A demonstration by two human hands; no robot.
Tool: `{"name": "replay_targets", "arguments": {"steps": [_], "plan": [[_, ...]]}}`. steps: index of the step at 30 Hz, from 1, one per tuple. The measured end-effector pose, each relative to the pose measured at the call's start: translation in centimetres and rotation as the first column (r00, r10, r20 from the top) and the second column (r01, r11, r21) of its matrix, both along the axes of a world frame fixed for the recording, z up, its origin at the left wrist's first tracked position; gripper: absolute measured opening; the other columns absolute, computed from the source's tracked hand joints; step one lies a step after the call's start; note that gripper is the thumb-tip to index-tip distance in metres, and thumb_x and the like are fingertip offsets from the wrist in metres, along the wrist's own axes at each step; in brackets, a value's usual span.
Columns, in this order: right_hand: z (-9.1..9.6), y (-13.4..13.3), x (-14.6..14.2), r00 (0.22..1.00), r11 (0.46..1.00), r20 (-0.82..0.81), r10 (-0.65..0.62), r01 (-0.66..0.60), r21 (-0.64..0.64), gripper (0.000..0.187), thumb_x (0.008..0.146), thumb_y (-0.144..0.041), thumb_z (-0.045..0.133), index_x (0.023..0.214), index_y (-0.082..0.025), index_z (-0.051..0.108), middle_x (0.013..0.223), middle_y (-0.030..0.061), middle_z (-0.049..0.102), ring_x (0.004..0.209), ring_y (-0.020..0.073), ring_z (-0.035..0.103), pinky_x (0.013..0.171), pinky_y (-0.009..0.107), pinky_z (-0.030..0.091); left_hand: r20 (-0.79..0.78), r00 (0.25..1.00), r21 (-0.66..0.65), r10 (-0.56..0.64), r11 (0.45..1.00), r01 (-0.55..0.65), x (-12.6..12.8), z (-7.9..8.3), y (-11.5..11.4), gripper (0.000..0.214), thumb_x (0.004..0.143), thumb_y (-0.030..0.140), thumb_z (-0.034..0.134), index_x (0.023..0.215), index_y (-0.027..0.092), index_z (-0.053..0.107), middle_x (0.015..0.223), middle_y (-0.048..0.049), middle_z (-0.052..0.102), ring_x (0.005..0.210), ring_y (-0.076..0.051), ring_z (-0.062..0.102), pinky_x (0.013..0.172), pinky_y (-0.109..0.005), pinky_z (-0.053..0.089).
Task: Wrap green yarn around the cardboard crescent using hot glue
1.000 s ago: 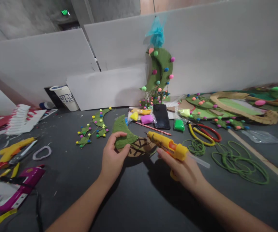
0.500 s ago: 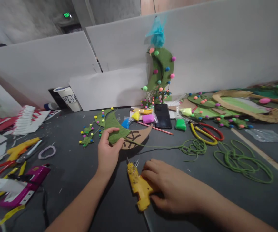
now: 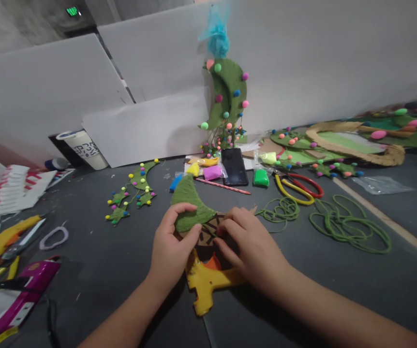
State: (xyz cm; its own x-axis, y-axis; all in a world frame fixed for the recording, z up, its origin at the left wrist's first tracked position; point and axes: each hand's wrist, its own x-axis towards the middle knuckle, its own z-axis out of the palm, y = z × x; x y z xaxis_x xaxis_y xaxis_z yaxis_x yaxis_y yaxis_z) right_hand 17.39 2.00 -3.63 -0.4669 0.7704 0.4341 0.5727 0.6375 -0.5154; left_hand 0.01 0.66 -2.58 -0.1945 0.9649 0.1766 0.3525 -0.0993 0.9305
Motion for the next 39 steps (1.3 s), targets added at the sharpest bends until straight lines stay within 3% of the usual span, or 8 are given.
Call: {"name": "replay_targets", "arguments": {"steps": [5, 9, 11, 15, 18, 21, 30, 39], "plan": [[0.5, 0.3, -0.1, 0.966, 0.936, -0.260, -0.011, -0.081, -0.342, 0.012, 0.080, -0.013, 0.049, 0.071, -0.020, 0.048, 0.073, 0.0014, 0.056, 0.070, 0.0166, 0.052, 0.065, 0.030, 0.042, -0.120, 0.993, 0.029, -0.010, 0.999, 0.014, -0.5, 0.0, 0.2, 0.024, 0.075, 0.018, 0.063, 0.098, 0.025, 0.060, 0.094, 0.0014, 0.059, 0.083, -0.015, 0.059, 0.075, -0.026, 0.048], [1.7, 1.0, 0.6, 0.872, 0.627, -0.477, -0.109, -0.312, -0.713, 0.008, 0.084, -0.026, 0.050, 0.079, -0.022, 0.044, 0.057, -0.0067, 0.050, 0.048, 0.0106, 0.047, 0.048, 0.022, 0.038, -0.132, 0.990, -0.015, -0.052, 0.999, 0.051, -1.1, 0.5, 0.4, 0.025, 0.074, 0.019, 0.064, 0.098, 0.024, 0.060, 0.089, 0.0024, 0.058, 0.072, -0.013, 0.057, 0.066, -0.023, 0.048], [2.3, 1.6, 1.3, 0.883, 0.585, -0.450, -0.132, -0.297, -0.755, 0.012, 0.085, -0.033, 0.052, 0.084, -0.022, 0.048, 0.053, -0.0082, 0.047, 0.044, 0.0092, 0.042, 0.043, 0.019, 0.032, -0.108, 0.991, -0.042, -0.083, 0.996, 0.079, -1.6, 0.9, 0.6, 0.026, 0.073, 0.019, 0.064, 0.098, 0.024, 0.060, 0.088, 0.0025, 0.057, 0.068, -0.012, 0.055, 0.061, -0.022, 0.048], [2.8, 3.2, 3.0, 0.957, 0.708, -0.275, -0.094, -0.130, -0.694, 0.027, 0.086, -0.045, 0.053, 0.075, -0.020, 0.056, 0.050, -0.0054, 0.047, 0.048, 0.0107, 0.045, 0.048, 0.022, 0.032, -0.121, 0.991, -0.034, -0.048, 0.998, 0.045, -2.9, 1.5, 1.2, 0.027, 0.071, 0.019, 0.065, 0.097, 0.023, 0.061, 0.089, 0.0018, 0.056, 0.066, -0.011, 0.054, 0.058, -0.021, 0.049], [2.2, 4.4, 4.0, 0.968, 0.872, -0.035, -0.250, 0.210, -0.442, 0.035, 0.085, -0.048, 0.052, 0.064, -0.020, 0.055, 0.053, -0.0013, 0.052, 0.051, 0.0134, 0.046, 0.050, 0.025, 0.030, -0.109, 0.993, -0.059, -0.043, 0.998, 0.037, -3.5, 1.8, 1.4, 0.027, 0.070, 0.019, 0.066, 0.096, 0.023, 0.060, 0.085, 0.0024, 0.056, 0.058, -0.009, 0.052, 0.052, -0.020, 0.048], [1.4, 5.1, 4.5, 0.911, 0.887, 0.126, -0.392, 0.410, -0.211, 0.032, 0.086, -0.046, 0.052, 0.067, -0.020, 0.059, 0.054, 0.0006, 0.055, 0.052, 0.0161, 0.047, 0.050, 0.027, 0.028, -0.063, 0.994, -0.094, -0.091, 0.992, 0.085, -3.3, 1.9, 1.3, 0.028, 0.069, 0.019, 0.066, 0.096, 0.023, 0.060, 0.082, 0.0022, 0.056, 0.057, -0.010, 0.053, 0.051, -0.020, 0.048], [1.6, 1.6, 1.9, 0.991, 0.979, 0.004, 0.135, -0.134, 0.151, 0.007, 0.087, -0.020, 0.054, 0.090, -0.018, 0.060, 0.091, 0.0071, 0.059, 0.086, 0.0203, 0.050, 0.078, 0.033, 0.040, -0.068, 0.987, -0.113, -0.146, 0.984, 0.138, -2.1, 1.6, 0.7, 0.027, 0.070, 0.016, 0.064, 0.096, 0.022, 0.060, 0.086, 0.0007, 0.057, 0.063, -0.011, 0.054, 0.054, -0.021, 0.048], [0.2, 0.8, 1.0, 0.988, 0.970, 0.144, 0.062, -0.094, 0.226, 0.018, 0.090, -0.018, 0.044, 0.080, -0.019, 0.059, 0.096, 0.0079, 0.060, 0.074, 0.0169, 0.050, 0.063, 0.028, 0.038, -0.125, 0.980, -0.084, -0.154, 0.986, 0.144, -1.1, 1.1, 0.3, 0.025, 0.071, 0.015, 0.063, 0.095, 0.022, 0.062, 0.091, -0.0011, 0.059, 0.077, -0.016, 0.059, 0.067, -0.025, 0.049]]}}
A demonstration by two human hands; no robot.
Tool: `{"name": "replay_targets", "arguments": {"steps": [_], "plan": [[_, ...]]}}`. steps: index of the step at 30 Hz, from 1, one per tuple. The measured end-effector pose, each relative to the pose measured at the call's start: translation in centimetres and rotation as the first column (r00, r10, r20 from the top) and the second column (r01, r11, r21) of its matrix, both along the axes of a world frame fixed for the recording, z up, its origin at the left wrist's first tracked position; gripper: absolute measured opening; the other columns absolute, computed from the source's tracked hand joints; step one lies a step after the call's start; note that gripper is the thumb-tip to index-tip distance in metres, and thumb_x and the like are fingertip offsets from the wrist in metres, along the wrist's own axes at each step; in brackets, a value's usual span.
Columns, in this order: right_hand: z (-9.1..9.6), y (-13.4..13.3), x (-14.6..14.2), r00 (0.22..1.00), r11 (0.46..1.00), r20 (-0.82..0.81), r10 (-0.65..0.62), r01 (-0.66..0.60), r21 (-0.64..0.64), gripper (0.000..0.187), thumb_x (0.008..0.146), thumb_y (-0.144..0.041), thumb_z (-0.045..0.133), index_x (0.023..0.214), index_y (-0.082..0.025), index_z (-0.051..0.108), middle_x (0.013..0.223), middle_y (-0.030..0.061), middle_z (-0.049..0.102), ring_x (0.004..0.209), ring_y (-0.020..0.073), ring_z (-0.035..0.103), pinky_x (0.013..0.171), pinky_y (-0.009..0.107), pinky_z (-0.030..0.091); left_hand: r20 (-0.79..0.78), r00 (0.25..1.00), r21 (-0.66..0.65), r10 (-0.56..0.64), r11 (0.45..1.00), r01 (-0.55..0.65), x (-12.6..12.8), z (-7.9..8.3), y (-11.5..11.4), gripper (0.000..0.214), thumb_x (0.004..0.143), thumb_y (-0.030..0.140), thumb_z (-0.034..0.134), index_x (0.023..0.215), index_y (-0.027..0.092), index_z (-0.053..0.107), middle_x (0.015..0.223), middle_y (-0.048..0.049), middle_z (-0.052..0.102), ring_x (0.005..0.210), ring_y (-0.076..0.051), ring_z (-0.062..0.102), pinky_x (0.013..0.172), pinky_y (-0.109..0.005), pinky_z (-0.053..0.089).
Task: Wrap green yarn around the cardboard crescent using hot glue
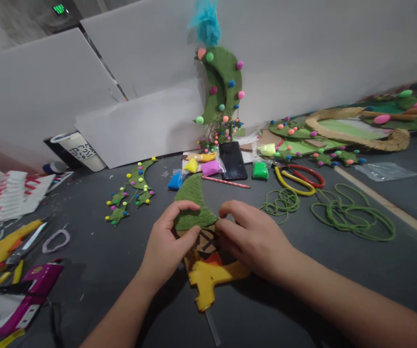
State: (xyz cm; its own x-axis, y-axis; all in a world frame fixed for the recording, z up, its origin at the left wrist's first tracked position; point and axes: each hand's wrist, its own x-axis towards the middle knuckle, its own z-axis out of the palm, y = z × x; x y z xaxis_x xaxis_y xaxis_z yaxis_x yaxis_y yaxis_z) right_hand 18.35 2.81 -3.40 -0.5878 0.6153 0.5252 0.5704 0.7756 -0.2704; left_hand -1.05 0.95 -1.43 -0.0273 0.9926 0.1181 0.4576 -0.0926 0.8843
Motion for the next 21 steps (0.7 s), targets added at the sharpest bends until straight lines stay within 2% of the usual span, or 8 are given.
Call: {"name": "replay_targets", "arguments": {"steps": [2, 4, 6, 10, 12, 17, 21], "plan": [[0.2, -0.2, 0.0, 0.999, 0.991, -0.033, 0.041, -0.045, -0.127, 0.016, 0.089, -0.017, 0.043, 0.081, -0.019, 0.056, 0.087, 0.0054, 0.061, 0.067, 0.0144, 0.050, 0.057, 0.025, 0.036, -0.002, 1.000, -0.006, 0.002, 1.000, -0.002, 0.0, 0.0, 0.0, 0.025, 0.072, 0.016, 0.064, 0.096, 0.022, 0.062, 0.091, -0.0013, 0.060, 0.077, -0.016, 0.059, 0.066, -0.024, 0.049], [0.4, -0.4, 0.0, 0.994, 0.958, -0.099, 0.038, -0.064, -0.280, 0.012, 0.087, -0.017, 0.045, 0.080, -0.019, 0.054, 0.070, 0.0001, 0.058, 0.058, 0.0122, 0.048, 0.052, 0.023, 0.033, 0.019, 1.000, -0.017, 0.001, 1.000, -0.001, 0.0, 0.1, 0.1, 0.025, 0.071, 0.017, 0.064, 0.096, 0.023, 0.061, 0.090, -0.0010, 0.060, 0.074, -0.015, 0.058, 0.064, -0.024, 0.050], [0.7, -0.3, 0.0, 0.988, 0.907, -0.152, -0.032, -0.035, -0.419, 0.009, 0.085, -0.017, 0.048, 0.078, -0.020, 0.053, 0.060, -0.0040, 0.053, 0.051, 0.0107, 0.045, 0.050, 0.021, 0.031, 0.052, 0.999, -0.036, 0.001, 0.999, 0.001, -0.1, 0.1, 0.1, 0.025, 0.071, 0.019, 0.065, 0.095, 0.023, 0.061, 0.088, -0.0007, 0.060, 0.069, -0.014, 0.057, 0.061, -0.024, 0.050], [0.8, 0.3, 0.0, 0.955, 0.796, -0.236, -0.183, 0.003, -0.605, 0.010, 0.084, -0.021, 0.052, 0.074, -0.021, 0.055, 0.057, -0.0045, 0.054, 0.052, 0.0109, 0.047, 0.050, 0.021, 0.031, 0.084, 0.996, -0.057, 0.001, 0.998, 0.004, -0.4, 0.0, 0.0, 0.027, 0.071, 0.021, 0.067, 0.097, 0.023, 0.061, 0.088, -0.0010, 0.059, 0.063, -0.013, 0.055, 0.055, -0.023, 0.049], [0.9, 0.6, 0.1, 0.941, 0.765, -0.261, -0.216, -0.003, -0.644, 0.011, 0.083, -0.023, 0.054, 0.073, -0.021, 0.056, 0.057, -0.0042, 0.053, 0.053, 0.0113, 0.047, 0.050, 0.022, 0.031, 0.086, 0.996, -0.051, -0.011, 0.999, 0.015, -0.5, -0.1, 0.0, 0.027, 0.071, 0.020, 0.067, 0.098, 0.023, 0.061, 0.090, -0.0012, 0.059, 0.064, -0.013, 0.056, 0.057, -0.023, 0.050], [1.0, 0.9, 0.4, 0.932, 0.750, -0.250, -0.264, 0.035, -0.660, 0.011, 0.081, -0.023, 0.056, 0.070, -0.020, 0.057, 0.057, -0.0046, 0.052, 0.053, 0.0113, 0.047, 0.050, 0.022, 0.031, 0.108, 0.994, -0.054, -0.020, 0.998, 0.026, -0.6, 0.0, -0.1, 0.027, 0.072, 0.020, 0.067, 0.098, 0.025, 0.060, 0.091, 0.0002, 0.058, 0.061, -0.011, 0.054, 0.053, -0.022, 0.050], [1.1, 1.0, 0.5, 0.922, 0.709, -0.260, -0.286, 0.022, -0.705, 0.010, 0.080, -0.024, 0.058, 0.070, -0.020, 0.059, 0.054, -0.0052, 0.050, 0.052, 0.0112, 0.047, 0.049, 0.022, 0.032, 0.092, 0.995, -0.037, -0.024, 0.999, 0.028, -0.4, 0.2, -0.1, 0.026, 0.071, 0.019, 0.066, 0.096, 0.024, 0.061, 0.091, -0.0001, 0.058, 0.062, -0.011, 0.054, 0.053, -0.021, 0.050]]}}
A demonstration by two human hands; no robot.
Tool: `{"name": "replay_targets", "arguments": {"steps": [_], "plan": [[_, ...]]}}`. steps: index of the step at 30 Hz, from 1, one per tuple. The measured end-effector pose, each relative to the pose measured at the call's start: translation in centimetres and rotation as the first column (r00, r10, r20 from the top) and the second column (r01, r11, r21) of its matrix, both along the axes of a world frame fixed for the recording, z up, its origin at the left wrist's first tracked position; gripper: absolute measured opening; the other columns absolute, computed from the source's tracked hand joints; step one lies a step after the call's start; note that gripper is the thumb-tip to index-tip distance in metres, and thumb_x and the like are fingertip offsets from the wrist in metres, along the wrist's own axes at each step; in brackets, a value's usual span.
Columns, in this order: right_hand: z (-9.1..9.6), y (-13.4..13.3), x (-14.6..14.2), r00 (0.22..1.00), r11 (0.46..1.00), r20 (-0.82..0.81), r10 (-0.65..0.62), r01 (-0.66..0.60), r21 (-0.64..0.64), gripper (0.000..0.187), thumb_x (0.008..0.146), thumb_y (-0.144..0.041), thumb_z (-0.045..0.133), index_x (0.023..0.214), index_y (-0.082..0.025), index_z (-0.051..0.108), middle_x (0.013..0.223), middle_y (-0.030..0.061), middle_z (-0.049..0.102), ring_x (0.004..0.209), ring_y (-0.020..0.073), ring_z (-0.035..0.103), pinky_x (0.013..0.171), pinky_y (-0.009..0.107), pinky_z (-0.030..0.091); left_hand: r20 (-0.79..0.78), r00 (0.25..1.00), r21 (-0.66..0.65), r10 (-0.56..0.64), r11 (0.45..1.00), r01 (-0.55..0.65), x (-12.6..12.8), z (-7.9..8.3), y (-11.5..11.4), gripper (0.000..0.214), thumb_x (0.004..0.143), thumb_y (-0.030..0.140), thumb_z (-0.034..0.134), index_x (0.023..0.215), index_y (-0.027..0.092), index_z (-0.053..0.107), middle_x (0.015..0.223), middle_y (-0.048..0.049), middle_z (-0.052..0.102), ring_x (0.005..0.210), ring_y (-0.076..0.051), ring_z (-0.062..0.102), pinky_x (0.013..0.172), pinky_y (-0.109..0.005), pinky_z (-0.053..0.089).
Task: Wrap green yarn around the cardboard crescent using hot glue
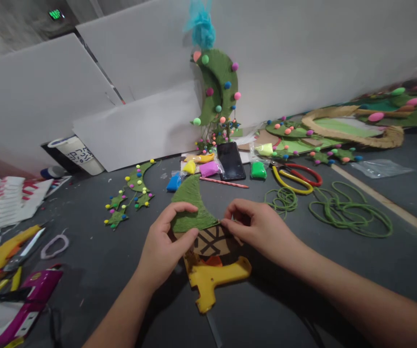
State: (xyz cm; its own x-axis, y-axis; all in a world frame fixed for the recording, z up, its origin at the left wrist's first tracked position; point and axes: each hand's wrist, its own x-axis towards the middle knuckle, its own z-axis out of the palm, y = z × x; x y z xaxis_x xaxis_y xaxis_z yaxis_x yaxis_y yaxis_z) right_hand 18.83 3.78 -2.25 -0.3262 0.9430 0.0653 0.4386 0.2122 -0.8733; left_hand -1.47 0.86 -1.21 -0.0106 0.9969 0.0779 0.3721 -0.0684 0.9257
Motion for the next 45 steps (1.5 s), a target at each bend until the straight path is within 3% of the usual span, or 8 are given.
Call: {"name": "replay_targets", "arguments": {"steps": [10, 16, 19, 23, 29, 35, 45], "plan": [[-0.1, 0.6, 0.2, 0.995, 0.981, -0.092, 0.043, -0.060, -0.184, 0.010, 0.076, -0.026, 0.061, 0.074, -0.017, 0.067, 0.052, -0.0054, 0.046, 0.049, 0.0092, 0.041, 0.044, 0.020, 0.029, -0.015, 0.999, 0.111, 0.031, 0.993, -0.030, 0.1, -0.1, 0.1, 0.026, 0.073, 0.017, 0.066, 0.097, 0.026, 0.066, 0.095, 0.0000, 0.063, 0.073, -0.013, 0.059, 0.063, -0.021, 0.050], [0.2, 0.1, -0.4, 0.983, 0.952, -0.179, 0.029, -0.082, -0.295, 0.010, 0.077, -0.022, 0.059, 0.069, -0.016, 0.062, 0.050, -0.0059, 0.044, 0.048, 0.0082, 0.038, 0.043, 0.019, 0.027, -0.008, 1.000, 0.043, 0.025, 0.999, -0.025, 0.2, -0.8, -0.1, 0.014, 0.083, 0.026, 0.060, 0.094, 0.024, 0.069, 0.092, -0.0010, 0.066, 0.077, -0.014, 0.060, 0.070, -0.023, 0.048], [0.4, -0.2, -0.7, 0.976, 0.937, -0.216, 0.027, -0.100, -0.336, 0.010, 0.077, -0.019, 0.058, 0.067, -0.016, 0.061, 0.049, -0.0070, 0.041, 0.046, 0.0074, 0.036, 0.042, 0.019, 0.026, 0.012, 0.998, -0.003, 0.068, 0.998, -0.068, 0.5, -1.0, -0.3, 0.017, 0.081, 0.030, 0.063, 0.097, 0.024, 0.065, 0.084, 0.0007, 0.064, 0.066, -0.012, 0.055, 0.062, -0.022, 0.046], [0.3, -0.4, -0.9, 0.975, 0.944, -0.222, 0.022, -0.094, -0.317, 0.007, 0.075, -0.016, 0.058, 0.069, -0.017, 0.061, 0.047, -0.0084, 0.039, 0.044, 0.0073, 0.034, 0.042, 0.019, 0.025, 0.042, 0.994, -0.006, 0.097, 0.995, -0.097, 0.8, -1.3, -0.2, 0.019, 0.077, 0.030, 0.067, 0.095, 0.024, 0.062, 0.078, 0.0028, 0.060, 0.058, -0.009, 0.048, 0.054, -0.019, 0.043], [0.0, -0.3, -0.7, 0.975, 0.972, -0.220, 0.028, -0.078, -0.221, 0.008, 0.075, -0.021, 0.058, 0.068, -0.017, 0.059, 0.057, -0.0044, 0.051, 0.052, 0.0091, 0.043, 0.047, 0.019, 0.031, 0.052, 0.995, -0.013, 0.088, 0.996, -0.087, 0.7, -1.3, -0.1, 0.018, 0.075, 0.025, 0.068, 0.092, 0.024, 0.062, 0.073, 0.0041, 0.058, 0.056, -0.007, 0.046, 0.052, -0.017, 0.041], [0.1, -0.4, -0.6, 0.976, 0.962, -0.213, 0.047, -0.101, -0.252, 0.008, 0.074, -0.023, 0.058, 0.070, -0.017, 0.060, 0.052, -0.0073, 0.041, 0.049, 0.0082, 0.036, 0.045, 0.019, 0.027, 0.083, 0.993, -0.032, 0.084, 0.996, -0.081, 0.8, -1.4, -0.3, 0.020, 0.072, 0.022, 0.069, 0.091, 0.024, 0.061, 0.060, 0.0070, 0.050, 0.051, -0.007, 0.043, 0.048, -0.016, 0.038], [0.6, -0.4, -0.7, 0.978, 0.952, -0.198, 0.071, -0.126, -0.279, 0.011, 0.075, -0.024, 0.057, 0.069, -0.016, 0.062, 0.049, -0.0081, 0.035, 0.047, 0.0076, 0.030, 0.043, 0.020, 0.023, 0.123, 0.991, 0.027, 0.045, 0.998, -0.049, 1.2, -1.3, -0.1, 0.042, 0.071, 0.015, 0.070, 0.108, 0.032, 0.061, 0.085, 0.0058, 0.061, 0.064, -0.008, 0.055, 0.058, -0.016, 0.044]]}}
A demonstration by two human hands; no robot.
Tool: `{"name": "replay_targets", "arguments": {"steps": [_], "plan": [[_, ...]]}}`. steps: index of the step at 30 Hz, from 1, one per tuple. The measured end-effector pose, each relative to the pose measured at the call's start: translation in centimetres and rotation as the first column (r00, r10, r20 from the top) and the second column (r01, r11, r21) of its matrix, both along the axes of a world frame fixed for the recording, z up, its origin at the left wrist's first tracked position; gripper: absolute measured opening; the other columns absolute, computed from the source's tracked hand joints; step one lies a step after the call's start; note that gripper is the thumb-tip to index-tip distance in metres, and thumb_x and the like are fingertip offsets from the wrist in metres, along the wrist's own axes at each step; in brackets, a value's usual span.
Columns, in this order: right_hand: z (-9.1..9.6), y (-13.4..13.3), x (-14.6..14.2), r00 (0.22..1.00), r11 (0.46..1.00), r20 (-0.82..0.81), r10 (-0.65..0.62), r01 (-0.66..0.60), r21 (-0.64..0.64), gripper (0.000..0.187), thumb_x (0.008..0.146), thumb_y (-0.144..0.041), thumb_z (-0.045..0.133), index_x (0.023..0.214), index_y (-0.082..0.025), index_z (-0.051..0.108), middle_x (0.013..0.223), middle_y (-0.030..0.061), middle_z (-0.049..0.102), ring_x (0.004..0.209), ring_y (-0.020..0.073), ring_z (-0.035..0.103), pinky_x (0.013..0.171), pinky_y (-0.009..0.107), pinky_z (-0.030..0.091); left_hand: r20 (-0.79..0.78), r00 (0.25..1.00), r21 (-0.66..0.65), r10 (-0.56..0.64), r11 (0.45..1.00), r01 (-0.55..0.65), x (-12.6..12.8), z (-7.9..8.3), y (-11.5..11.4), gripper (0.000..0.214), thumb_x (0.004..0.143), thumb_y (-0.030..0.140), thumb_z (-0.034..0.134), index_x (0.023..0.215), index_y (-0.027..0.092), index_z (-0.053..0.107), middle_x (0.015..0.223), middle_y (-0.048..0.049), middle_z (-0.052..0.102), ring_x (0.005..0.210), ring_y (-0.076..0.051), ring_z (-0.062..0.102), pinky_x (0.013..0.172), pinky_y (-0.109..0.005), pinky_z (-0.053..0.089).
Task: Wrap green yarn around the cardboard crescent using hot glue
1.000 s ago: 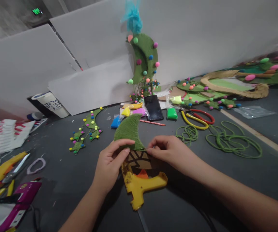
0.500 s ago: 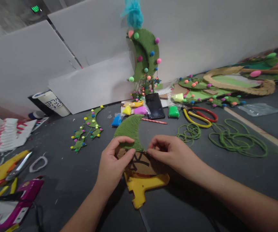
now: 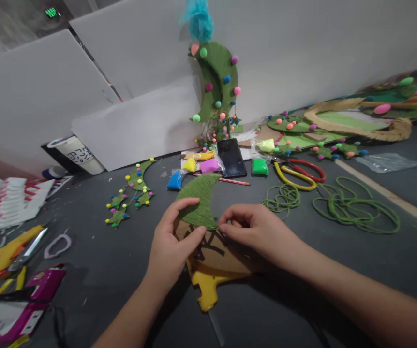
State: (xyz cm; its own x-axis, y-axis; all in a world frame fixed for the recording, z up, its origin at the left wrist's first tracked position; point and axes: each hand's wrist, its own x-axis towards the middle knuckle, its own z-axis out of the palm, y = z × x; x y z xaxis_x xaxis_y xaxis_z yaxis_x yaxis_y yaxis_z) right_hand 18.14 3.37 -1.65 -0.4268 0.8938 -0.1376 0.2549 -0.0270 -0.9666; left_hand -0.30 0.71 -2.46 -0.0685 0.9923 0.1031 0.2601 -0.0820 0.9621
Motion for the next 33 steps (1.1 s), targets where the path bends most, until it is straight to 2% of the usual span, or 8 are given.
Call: {"name": "replay_targets", "arguments": {"steps": [7, 11, 13, 15, 18, 22, 29, 33], "plan": [[-0.5, -0.1, 0.1, 0.999, 0.999, -0.030, 0.024, -0.025, -0.032, 0.012, 0.076, -0.024, 0.055, 0.068, -0.017, 0.060, 0.048, -0.0082, 0.035, 0.047, 0.0077, 0.030, 0.044, 0.021, 0.024, -0.038, 0.998, 0.021, -0.050, 0.998, 0.051, -0.3, 0.0, -0.2, 0.035, 0.072, 0.014, 0.070, 0.102, 0.031, 0.063, 0.083, 0.0057, 0.058, 0.063, -0.007, 0.052, 0.057, -0.016, 0.042], [-0.6, 0.1, 0.2, 0.996, 0.997, -0.055, 0.073, -0.074, -0.014, 0.012, 0.077, -0.024, 0.054, 0.067, -0.017, 0.058, 0.049, -0.0085, 0.033, 0.048, 0.0074, 0.028, 0.045, 0.021, 0.023, -0.008, 0.995, 0.021, -0.095, 0.995, 0.095, -0.5, 0.1, -0.2, 0.034, 0.073, 0.015, 0.069, 0.103, 0.030, 0.063, 0.078, 0.0054, 0.058, 0.063, -0.009, 0.052, 0.058, -0.017, 0.042], [-0.7, 0.2, 0.2, 0.993, 0.996, -0.087, 0.084, -0.085, -0.014, 0.012, 0.077, -0.024, 0.055, 0.068, -0.017, 0.057, 0.050, -0.0086, 0.033, 0.048, 0.0073, 0.027, 0.045, 0.021, 0.022, 0.017, 0.995, 0.026, -0.096, 0.995, 0.095, -0.6, 0.0, -0.1, 0.036, 0.073, 0.017, 0.070, 0.105, 0.030, 0.062, 0.084, 0.0043, 0.059, 0.068, -0.010, 0.054, 0.061, -0.018, 0.044], [-0.7, 0.3, 0.2, 0.987, 0.995, -0.140, 0.084, -0.092, -0.048, 0.012, 0.077, -0.026, 0.058, 0.070, -0.017, 0.058, 0.050, -0.0089, 0.033, 0.048, 0.0069, 0.027, 0.044, 0.021, 0.021, 0.037, 0.997, 0.048, -0.066, 0.997, 0.064, -0.7, -0.1, 0.0, 0.041, 0.071, 0.017, 0.072, 0.108, 0.032, 0.061, 0.097, 0.0031, 0.061, 0.078, -0.012, 0.057, 0.066, -0.020, 0.046], [-0.8, 0.4, 0.3, 0.966, 0.977, -0.245, 0.078, -0.123, -0.176, 0.015, 0.078, -0.031, 0.063, 0.074, -0.017, 0.057, 0.049, -0.0097, 0.035, 0.045, 0.0058, 0.027, 0.042, 0.020, 0.019, 0.076, 0.997, 0.069, -0.023, 0.997, 0.018, -0.7, -0.2, 0.0, 0.049, 0.069, 0.017, 0.074, 0.112, 0.034, 0.059, 0.112, 0.0030, 0.058, 0.086, -0.013, 0.058, 0.071, -0.021, 0.047], [-0.9, 0.5, 0.5, 0.941, 0.923, -0.325, 0.088, -0.200, -0.328, 0.019, 0.081, -0.036, 0.063, 0.078, -0.018, 0.057, 0.049, -0.0092, 0.041, 0.040, 0.0041, 0.027, 0.039, 0.018, 0.019, 0.187, 0.981, 0.016, -0.049, 0.999, 0.046, -0.5, -0.2, 0.0, 0.050, 0.069, 0.017, 0.074, 0.112, 0.035, 0.058, 0.103, 0.0040, 0.060, 0.076, -0.011, 0.057, 0.065, -0.020, 0.048], [-1.1, 0.4, 0.8, 0.885, 0.882, -0.452, 0.112, -0.298, -0.364, 0.018, 0.081, -0.033, 0.065, 0.078, -0.017, 0.059, 0.049, -0.0088, 0.043, 0.040, 0.0030, 0.029, 0.038, 0.016, 0.021, 0.319, 0.942, -0.040, -0.107, 0.991, 0.126, -0.3, 0.1, 0.0, 0.051, 0.070, 0.019, 0.074, 0.114, 0.036, 0.056, 0.091, 0.0043, 0.061, 0.071, -0.011, 0.057, 0.061, -0.020, 0.049], [-0.7, 0.2, 0.9, 0.881, 0.891, -0.463, 0.100, -0.286, -0.352, 0.021, 0.081, -0.036, 0.065, 0.079, -0.017, 0.058, 0.050, -0.0092, 0.041, 0.041, 0.0032, 0.027, 0.039, 0.017, 0.018, 0.251, 0.961, 0.016, -0.115, 0.993, 0.115, -0.5, 0.1, 0.2, 0.055, 0.068, 0.019, 0.076, 0.117, 0.034, 0.056, 0.108, 0.0013, 0.060, 0.089, -0.015, 0.060, 0.075, -0.023, 0.050]]}}
